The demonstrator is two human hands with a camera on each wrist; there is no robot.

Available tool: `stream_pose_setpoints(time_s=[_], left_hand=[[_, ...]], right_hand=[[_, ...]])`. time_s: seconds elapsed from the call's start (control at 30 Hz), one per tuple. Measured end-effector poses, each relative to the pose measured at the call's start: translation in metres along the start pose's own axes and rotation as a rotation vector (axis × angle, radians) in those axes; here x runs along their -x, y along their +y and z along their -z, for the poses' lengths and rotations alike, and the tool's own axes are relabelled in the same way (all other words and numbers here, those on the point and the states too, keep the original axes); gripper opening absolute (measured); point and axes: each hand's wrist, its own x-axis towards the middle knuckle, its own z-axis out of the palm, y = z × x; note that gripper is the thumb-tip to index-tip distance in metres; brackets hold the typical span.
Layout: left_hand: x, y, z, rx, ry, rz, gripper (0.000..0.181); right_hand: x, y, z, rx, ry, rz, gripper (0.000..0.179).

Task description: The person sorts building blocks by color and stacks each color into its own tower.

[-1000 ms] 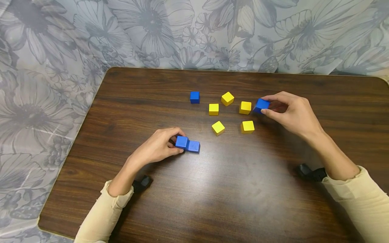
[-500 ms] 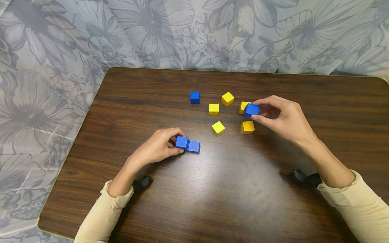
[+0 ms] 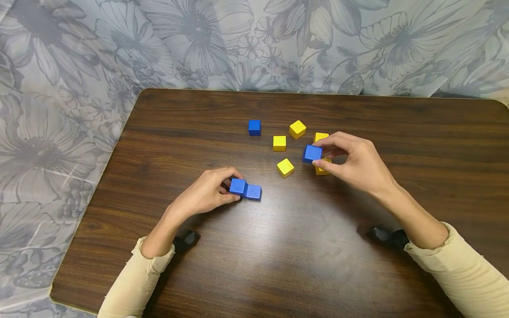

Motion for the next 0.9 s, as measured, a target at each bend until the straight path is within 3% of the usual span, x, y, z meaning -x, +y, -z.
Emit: stream_pose_setpoints(time_s=[0.9], left_hand=[[0.0,-0.001,-0.001,0.001,0.0,-0.013,0.033]], right_hand=[[-0.002,-0.024,-0.046,-0.157,-0.04,0.038,0.033]])
